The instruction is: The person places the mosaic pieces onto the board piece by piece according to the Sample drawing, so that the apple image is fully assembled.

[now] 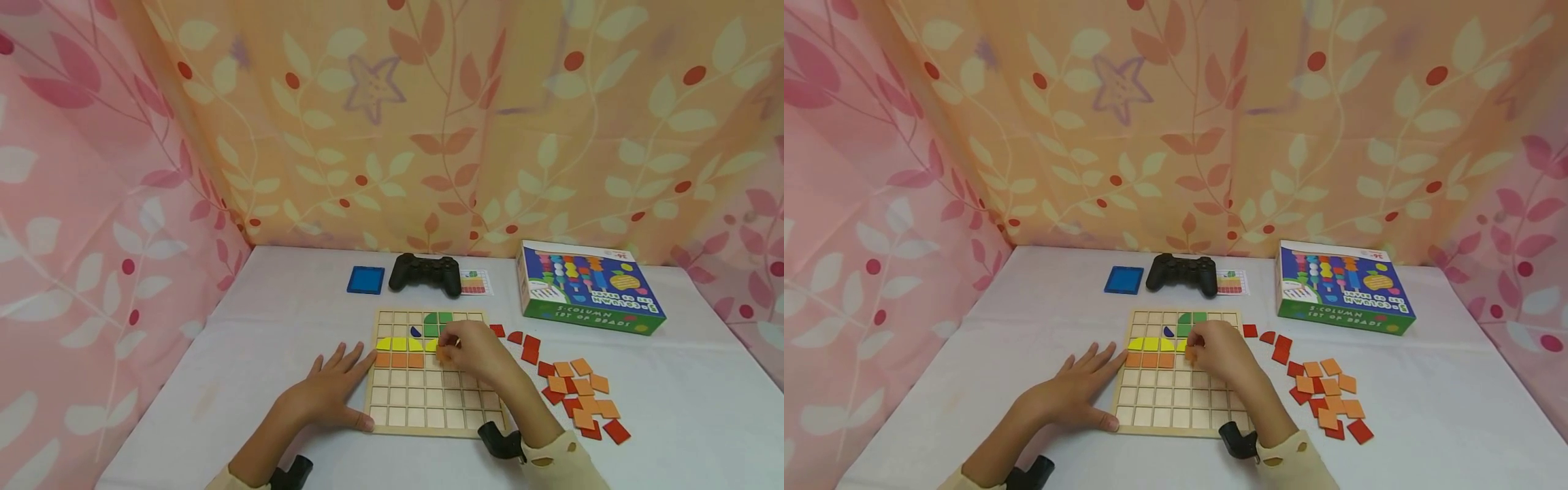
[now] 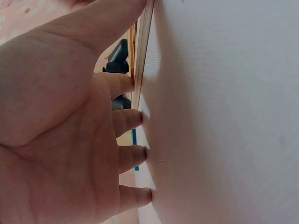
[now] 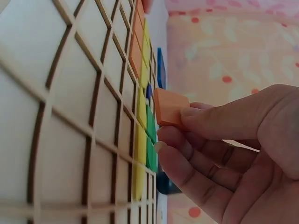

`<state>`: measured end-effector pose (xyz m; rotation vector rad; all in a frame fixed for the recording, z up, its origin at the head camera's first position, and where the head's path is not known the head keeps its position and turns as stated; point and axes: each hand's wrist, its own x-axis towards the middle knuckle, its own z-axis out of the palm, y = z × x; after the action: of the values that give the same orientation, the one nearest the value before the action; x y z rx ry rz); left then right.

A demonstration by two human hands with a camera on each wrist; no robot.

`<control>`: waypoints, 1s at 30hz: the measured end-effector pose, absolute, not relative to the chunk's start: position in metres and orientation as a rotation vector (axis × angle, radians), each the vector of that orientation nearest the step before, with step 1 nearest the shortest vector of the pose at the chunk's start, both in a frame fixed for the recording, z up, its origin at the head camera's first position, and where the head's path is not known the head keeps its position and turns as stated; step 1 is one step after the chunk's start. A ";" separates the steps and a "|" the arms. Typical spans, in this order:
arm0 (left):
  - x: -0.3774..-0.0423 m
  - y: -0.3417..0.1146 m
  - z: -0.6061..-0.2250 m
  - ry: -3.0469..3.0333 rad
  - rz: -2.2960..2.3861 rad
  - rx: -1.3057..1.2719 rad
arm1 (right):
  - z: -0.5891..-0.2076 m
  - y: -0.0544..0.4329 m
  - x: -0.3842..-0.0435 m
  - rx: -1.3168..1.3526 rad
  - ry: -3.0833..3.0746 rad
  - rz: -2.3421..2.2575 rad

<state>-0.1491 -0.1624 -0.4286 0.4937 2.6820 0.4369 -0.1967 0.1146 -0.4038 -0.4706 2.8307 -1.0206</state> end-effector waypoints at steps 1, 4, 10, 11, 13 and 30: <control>-0.149 -0.162 -0.429 2.683 0.435 0.494 | -0.405 0.112 -0.197 -0.482 2.830 -1.023; -0.149 -0.162 -0.428 2.683 0.432 0.498 | -0.410 0.104 -0.201 -0.491 2.845 -0.990; -0.149 -0.161 -0.427 2.683 0.431 0.498 | -0.420 0.095 -0.199 -0.520 2.881 -0.905; -0.149 -0.161 -0.428 2.683 0.429 0.496 | -0.420 0.094 -0.199 -0.528 2.881 -0.896; -0.150 -0.162 -0.429 2.682 0.424 0.492 | -0.420 0.092 -0.196 -0.541 2.891 -0.849; -0.151 -0.164 -0.432 2.686 0.410 0.496 | -0.426 0.090 -0.189 -0.573 2.950 -0.707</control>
<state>-0.1512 -0.1636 -0.4318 0.4962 2.6857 0.4100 -0.1885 0.0903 -0.4259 -0.5733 2.9504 -0.7068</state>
